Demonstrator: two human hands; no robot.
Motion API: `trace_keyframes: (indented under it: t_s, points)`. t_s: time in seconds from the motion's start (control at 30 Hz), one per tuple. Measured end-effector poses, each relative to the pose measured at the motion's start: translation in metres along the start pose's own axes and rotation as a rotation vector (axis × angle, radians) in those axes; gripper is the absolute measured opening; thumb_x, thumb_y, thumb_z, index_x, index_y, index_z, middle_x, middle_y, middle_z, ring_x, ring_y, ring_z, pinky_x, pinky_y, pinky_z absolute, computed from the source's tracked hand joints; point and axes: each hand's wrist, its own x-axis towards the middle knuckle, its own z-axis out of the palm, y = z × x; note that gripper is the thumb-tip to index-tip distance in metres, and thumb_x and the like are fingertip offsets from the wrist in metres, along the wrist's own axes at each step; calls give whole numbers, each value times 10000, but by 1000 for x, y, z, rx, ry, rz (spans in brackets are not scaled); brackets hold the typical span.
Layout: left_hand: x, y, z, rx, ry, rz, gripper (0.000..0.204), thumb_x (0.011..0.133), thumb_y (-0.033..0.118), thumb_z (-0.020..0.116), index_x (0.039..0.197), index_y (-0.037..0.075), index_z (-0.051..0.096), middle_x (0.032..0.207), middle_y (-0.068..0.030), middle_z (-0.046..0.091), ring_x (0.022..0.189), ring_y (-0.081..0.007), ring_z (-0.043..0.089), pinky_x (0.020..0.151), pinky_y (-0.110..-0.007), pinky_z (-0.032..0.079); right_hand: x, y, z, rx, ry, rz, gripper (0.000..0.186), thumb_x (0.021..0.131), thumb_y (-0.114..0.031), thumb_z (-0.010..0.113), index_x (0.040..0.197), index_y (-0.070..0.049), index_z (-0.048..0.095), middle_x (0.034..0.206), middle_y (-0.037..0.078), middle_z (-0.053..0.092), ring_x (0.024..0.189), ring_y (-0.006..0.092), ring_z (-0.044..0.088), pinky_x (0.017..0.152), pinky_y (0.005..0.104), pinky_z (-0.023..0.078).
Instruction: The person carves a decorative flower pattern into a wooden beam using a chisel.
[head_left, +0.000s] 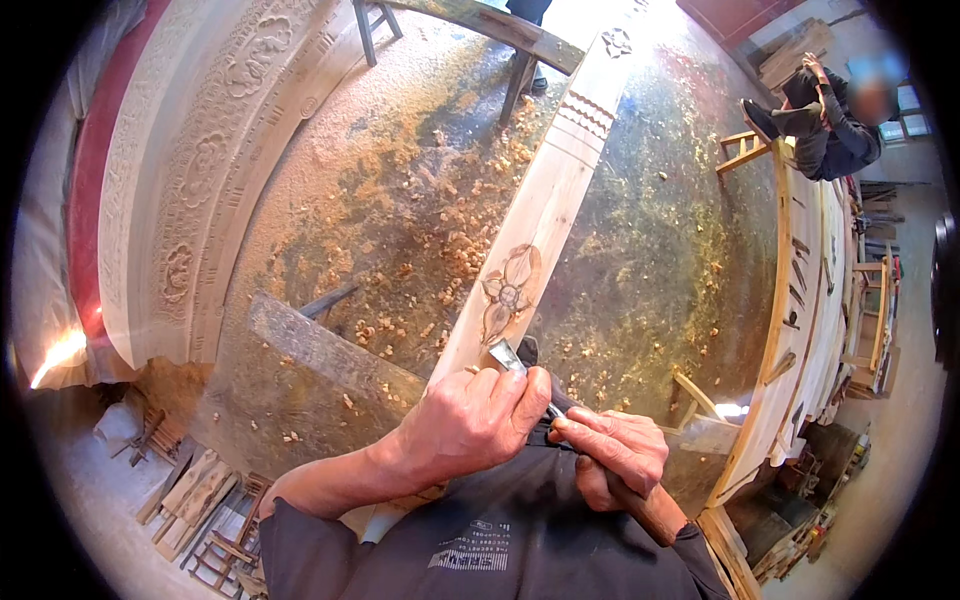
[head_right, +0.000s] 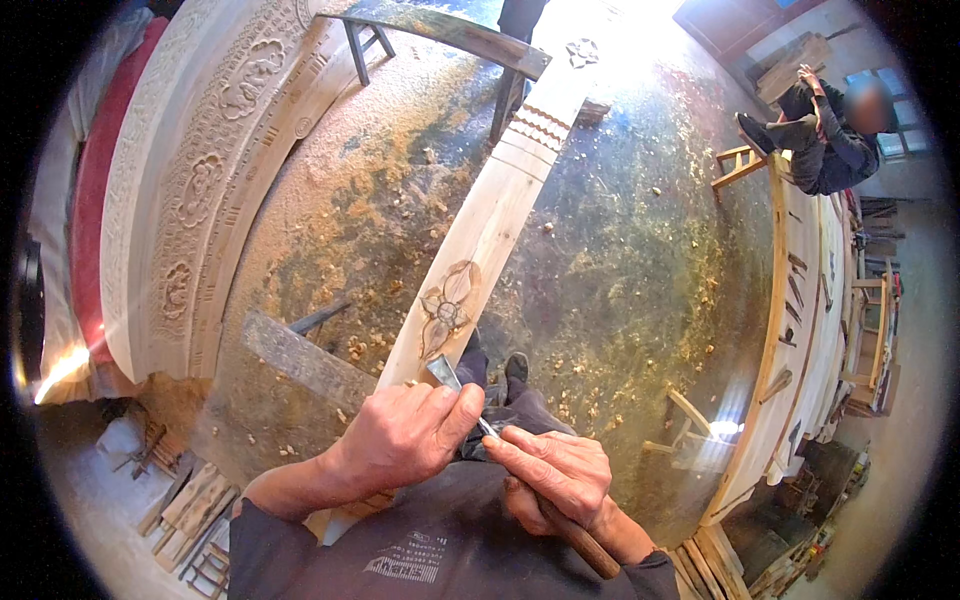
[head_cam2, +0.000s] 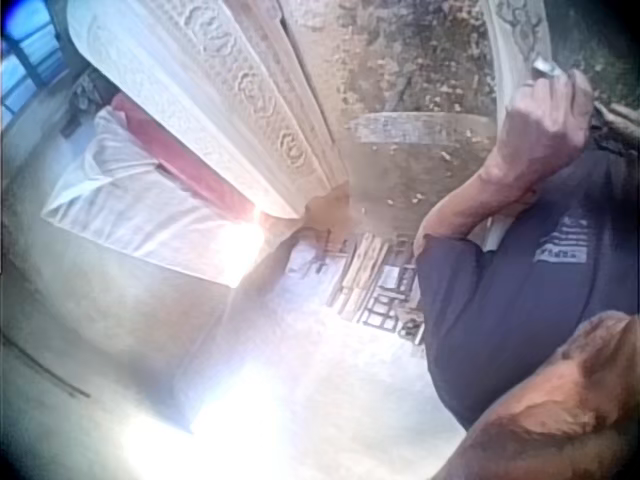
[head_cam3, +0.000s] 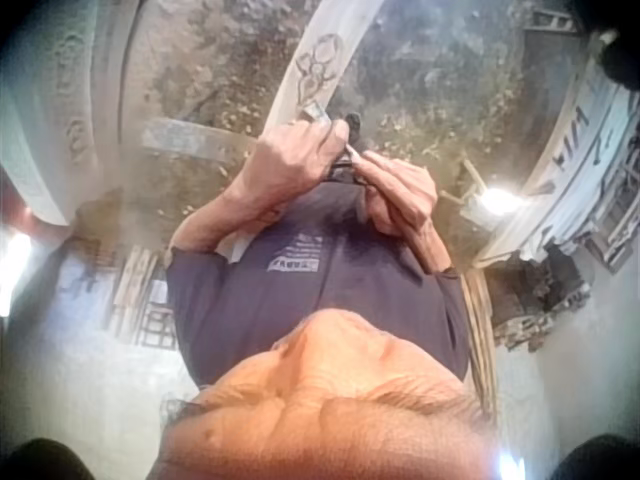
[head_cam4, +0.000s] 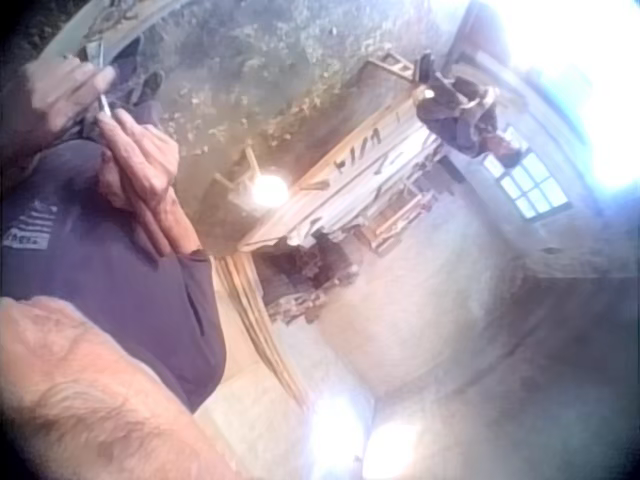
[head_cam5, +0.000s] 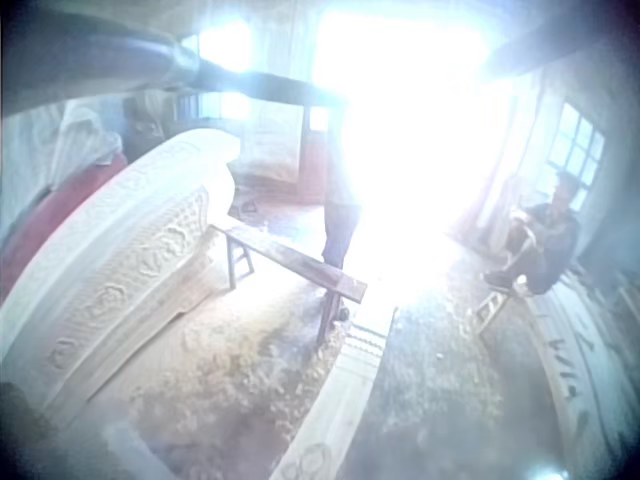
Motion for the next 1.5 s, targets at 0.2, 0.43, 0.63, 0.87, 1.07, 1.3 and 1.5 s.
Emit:
trace_keyframes:
  t_s: [0.2, 0.43, 0.63, 0.87, 1.07, 1.3, 1.5]
  points:
    - [0, 1, 1, 33, -9, 22, 316, 913, 97, 718, 1207, -12, 677, 775, -5, 477, 614, -138, 554, 534, -318, 448, 0, 6, 2, 22, -27, -49, 507, 726, 49, 717, 1222, 5, 816, 1076, 231, 806, 748, 274, 792, 675, 356, 643]
    - [0, 1, 1, 17, -3, 24, 316, 911, 108, 717, 1198, -16, 673, 764, -9, 459, 594, -138, 537, 522, -318, 432, 1, 9, 5, 55, -86, -85, 502, 741, 21, 731, 1237, 9, 807, 1112, 258, 799, 784, 287, 804, 706, 364, 656]
    - [1, 2, 2, 55, -1, 25, 331, 897, 122, 712, 1192, -21, 668, 764, -16, 456, 590, -142, 534, 510, -320, 426, -1, 11, 7, 72, -103, -72, 471, 765, 41, 718, 1228, 22, 802, 1151, 273, 799, 871, 306, 824, 736, 374, 664]
    - [2, 0, 2, 70, -22, 38, 325, 895, 137, 718, 1173, -26, 678, 765, -13, 474, 596, -140, 541, 508, -303, 436, -3, 14, 12, 106, -94, -70, 473, 771, 60, 709, 1238, 33, 783, 1183, 283, 795, 942, 325, 832, 766, 384, 668]
    - [4, 2, 0, 83, -33, 33, 306, 900, 137, 731, 1155, -27, 689, 764, -7, 493, 610, -135, 551, 508, -292, 441, -4, 14, 14, 83, -92, -75, 478, 770, 48, 711, 1242, 28, 779, 1181, 294, 790, 957, 331, 830, 792, 398, 671]
    - [1, 2, 5, 74, -35, 14, 360, 858, 129, 713, 1180, -28, 669, 771, -14, 468, 603, -141, 558, 507, -305, 453, -1, 13, 16, 81, -101, -55, 464, 767, 53, 698, 1221, 27, 788, 1168, 292, 788, 947, 338, 827, 813, 410, 676]
    - [3, 1, 3, 62, -22, 21, 356, 872, 134, 716, 1184, -30, 663, 784, -20, 475, 606, -144, 571, 506, -308, 453, -6, 13, 19, 88, -87, -53, 453, 767, 47, 721, 1214, 33, 790, 1159, 286, 788, 953, 340, 825, 823, 420, 677]
